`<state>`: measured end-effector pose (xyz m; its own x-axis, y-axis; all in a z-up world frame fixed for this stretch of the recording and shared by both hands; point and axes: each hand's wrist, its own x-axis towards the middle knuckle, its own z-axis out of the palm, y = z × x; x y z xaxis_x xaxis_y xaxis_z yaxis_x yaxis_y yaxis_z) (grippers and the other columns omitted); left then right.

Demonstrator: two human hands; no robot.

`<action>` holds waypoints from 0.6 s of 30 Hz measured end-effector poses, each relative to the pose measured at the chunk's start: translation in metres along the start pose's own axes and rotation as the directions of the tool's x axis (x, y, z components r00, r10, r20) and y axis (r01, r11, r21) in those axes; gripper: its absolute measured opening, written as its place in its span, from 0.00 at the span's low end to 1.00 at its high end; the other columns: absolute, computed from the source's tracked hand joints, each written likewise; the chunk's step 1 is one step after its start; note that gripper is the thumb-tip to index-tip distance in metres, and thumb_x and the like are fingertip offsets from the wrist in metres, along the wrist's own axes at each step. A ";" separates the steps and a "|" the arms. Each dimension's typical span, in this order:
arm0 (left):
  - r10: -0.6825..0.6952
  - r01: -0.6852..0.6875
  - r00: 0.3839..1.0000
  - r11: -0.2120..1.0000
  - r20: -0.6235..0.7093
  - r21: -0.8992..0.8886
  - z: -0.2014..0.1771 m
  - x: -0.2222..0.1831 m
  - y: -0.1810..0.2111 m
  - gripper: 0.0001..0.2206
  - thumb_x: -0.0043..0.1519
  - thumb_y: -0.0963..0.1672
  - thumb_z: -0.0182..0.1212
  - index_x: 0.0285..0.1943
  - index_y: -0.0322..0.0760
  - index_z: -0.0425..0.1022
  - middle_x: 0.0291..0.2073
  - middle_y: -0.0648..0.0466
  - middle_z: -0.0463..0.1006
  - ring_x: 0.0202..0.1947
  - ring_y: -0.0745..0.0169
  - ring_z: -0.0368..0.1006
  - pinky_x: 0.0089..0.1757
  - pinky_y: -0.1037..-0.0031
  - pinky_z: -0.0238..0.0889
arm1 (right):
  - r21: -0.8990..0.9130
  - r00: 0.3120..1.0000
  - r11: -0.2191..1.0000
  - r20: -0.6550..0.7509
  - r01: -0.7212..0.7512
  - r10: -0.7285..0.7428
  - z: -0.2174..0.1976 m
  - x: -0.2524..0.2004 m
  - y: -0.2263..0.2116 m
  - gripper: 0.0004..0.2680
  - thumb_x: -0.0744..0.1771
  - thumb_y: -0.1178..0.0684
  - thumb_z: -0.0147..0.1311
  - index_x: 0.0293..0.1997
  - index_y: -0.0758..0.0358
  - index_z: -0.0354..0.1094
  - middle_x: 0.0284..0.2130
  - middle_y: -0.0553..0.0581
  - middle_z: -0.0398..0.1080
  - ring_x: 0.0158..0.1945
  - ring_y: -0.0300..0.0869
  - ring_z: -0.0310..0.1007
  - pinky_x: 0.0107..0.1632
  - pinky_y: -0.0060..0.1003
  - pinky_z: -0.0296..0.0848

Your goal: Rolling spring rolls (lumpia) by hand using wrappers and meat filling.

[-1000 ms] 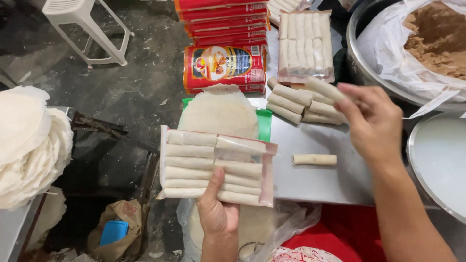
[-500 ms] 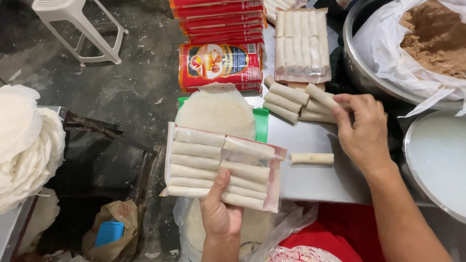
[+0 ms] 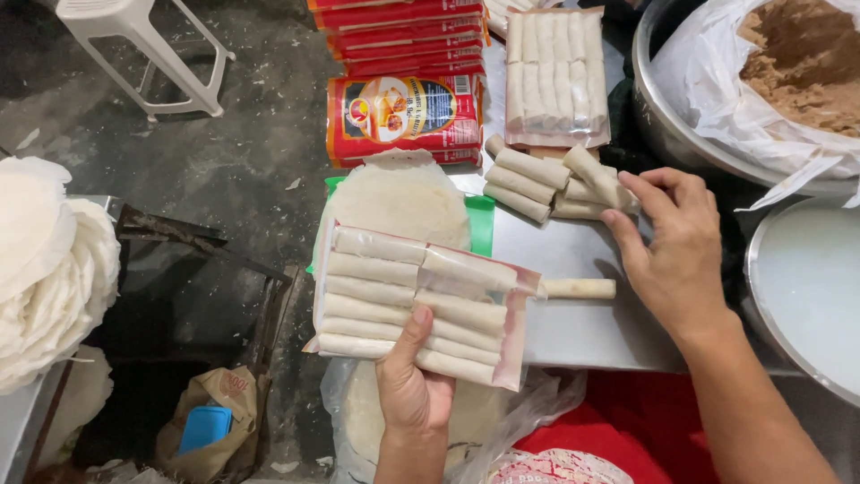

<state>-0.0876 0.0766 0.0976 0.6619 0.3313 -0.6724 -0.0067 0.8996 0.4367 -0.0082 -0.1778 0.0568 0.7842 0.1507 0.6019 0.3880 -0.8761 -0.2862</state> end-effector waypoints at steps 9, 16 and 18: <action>-0.029 0.029 1.000 1.000 -0.008 0.011 0.000 0.000 0.002 0.34 0.50 0.35 0.55 0.72 0.38 0.67 0.64 0.50 0.74 0.63 0.50 0.70 0.62 0.56 0.63 | 0.136 0.871 0.985 0.491 -0.111 0.030 -0.020 -0.050 -0.001 0.15 0.67 0.49 0.53 0.60 0.56 0.72 0.51 0.54 0.69 0.51 0.49 0.68 0.60 0.43 0.63; -0.002 0.002 1.000 1.000 0.008 0.006 -0.002 0.002 -0.003 0.35 0.49 0.35 0.56 0.72 0.36 0.67 0.64 0.49 0.74 0.63 0.49 0.70 0.62 0.56 0.63 | 0.211 0.898 0.968 0.439 -0.138 0.032 -0.034 -0.056 -0.012 0.06 0.65 0.51 0.59 0.43 0.56 0.74 0.50 0.53 0.76 0.55 0.44 0.73 0.60 0.39 0.67; -0.001 0.001 1.000 1.000 -0.008 0.006 -0.001 0.001 -0.003 0.34 0.48 0.34 0.57 0.71 0.34 0.68 0.65 0.48 0.74 0.63 0.49 0.69 0.63 0.57 0.63 | 0.182 0.866 0.919 0.437 -0.349 0.243 -0.038 -0.064 -0.011 0.08 0.63 0.51 0.63 0.44 0.55 0.78 0.36 0.44 0.82 0.35 0.33 0.78 0.45 0.29 0.71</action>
<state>-0.0877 0.0746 0.0950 0.6561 0.3325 -0.6774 -0.0014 0.8982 0.4395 -0.0814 -0.1952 0.0501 0.9850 0.1183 0.1256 0.1707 -0.7746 -0.6090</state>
